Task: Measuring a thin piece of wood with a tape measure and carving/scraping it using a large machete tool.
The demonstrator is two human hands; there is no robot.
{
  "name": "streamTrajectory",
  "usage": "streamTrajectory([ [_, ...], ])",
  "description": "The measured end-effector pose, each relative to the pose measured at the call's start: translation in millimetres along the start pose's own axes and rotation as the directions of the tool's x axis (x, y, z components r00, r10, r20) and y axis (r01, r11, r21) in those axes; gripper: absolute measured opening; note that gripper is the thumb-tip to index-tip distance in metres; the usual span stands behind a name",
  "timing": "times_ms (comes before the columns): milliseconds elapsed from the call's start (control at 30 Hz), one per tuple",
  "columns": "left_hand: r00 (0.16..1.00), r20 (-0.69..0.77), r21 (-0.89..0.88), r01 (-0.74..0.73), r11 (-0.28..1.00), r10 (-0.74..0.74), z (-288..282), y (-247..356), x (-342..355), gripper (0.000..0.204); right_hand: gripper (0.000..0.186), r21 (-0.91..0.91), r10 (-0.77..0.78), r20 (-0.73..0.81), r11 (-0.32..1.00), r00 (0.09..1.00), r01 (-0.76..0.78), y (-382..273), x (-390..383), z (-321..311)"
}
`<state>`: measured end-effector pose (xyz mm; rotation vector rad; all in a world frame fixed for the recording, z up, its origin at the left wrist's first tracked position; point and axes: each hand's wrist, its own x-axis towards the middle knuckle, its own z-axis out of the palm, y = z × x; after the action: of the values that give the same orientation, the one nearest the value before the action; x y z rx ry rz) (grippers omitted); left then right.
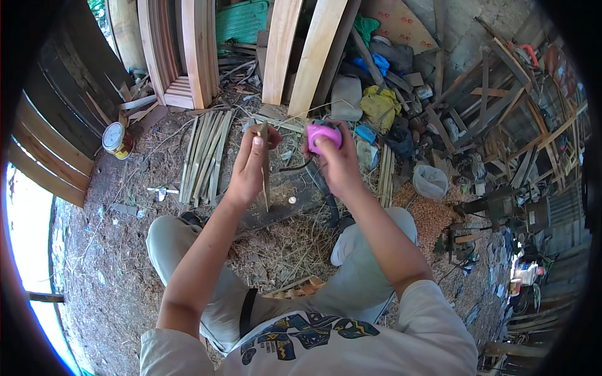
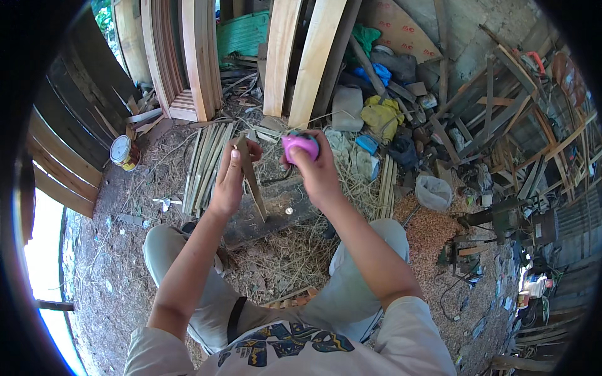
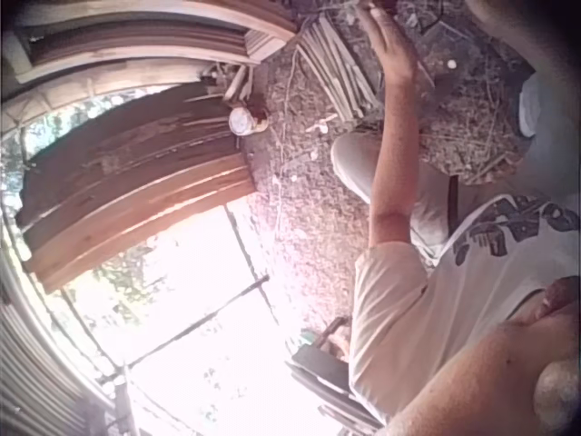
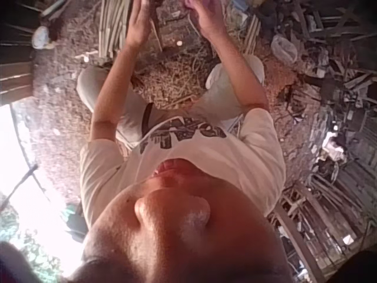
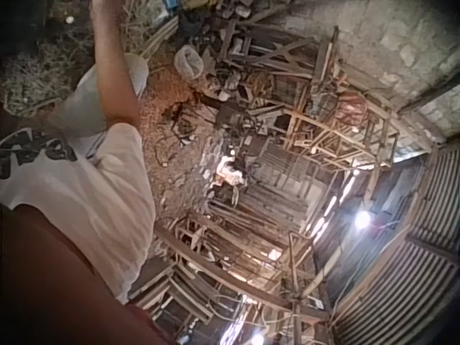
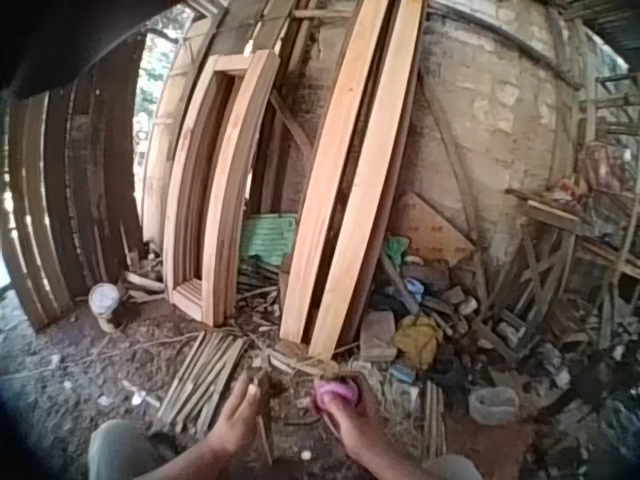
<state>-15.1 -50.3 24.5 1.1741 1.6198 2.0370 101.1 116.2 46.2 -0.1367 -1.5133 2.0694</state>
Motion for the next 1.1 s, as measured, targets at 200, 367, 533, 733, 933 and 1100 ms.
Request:
streamTrajectory([
  [200,0.994,0.097,-0.062,0.053,0.997,-0.047,8.6,0.1,1.1,0.054,0.041,-0.426,-0.345,0.104,0.832,0.933,0.355,-7.8,-12.2,4.0],
  [367,0.982,0.127,-0.09,0.152,0.984,-0.14,12.6,3.3,2.0,0.056,0.052,-0.53,-0.446,0.149,0.718,0.882,0.452,-15.3,-11.9,5.2],
  [533,0.983,0.082,-0.206,0.175,0.963,-0.161,23.4,2.2,4.0,0.053,0.053,-0.387,-0.403,0.078,0.831,0.912,0.4,-13.7,-13.9,7.9],
  [733,0.989,0.085,-0.073,0.13,0.989,-0.124,25.0,-17.1,-2.5,0.043,0.052,-0.382,-0.397,0.092,0.833,0.913,0.4,-8.8,-11.2,8.5],
  [933,0.996,0.058,-0.207,0.074,0.976,-0.064,32.0,-7.8,0.9,0.032,0.051,-0.4,-0.384,0.211,0.805,0.899,0.438,-7.2,-9.0,6.7],
  [1100,0.997,0.053,-0.181,-0.053,0.982,0.063,26.1,-8.6,4.8,0.029,0.045,-0.42,-0.308,0.146,0.841,0.94,0.341,-3.9,-7.8,9.1],
])
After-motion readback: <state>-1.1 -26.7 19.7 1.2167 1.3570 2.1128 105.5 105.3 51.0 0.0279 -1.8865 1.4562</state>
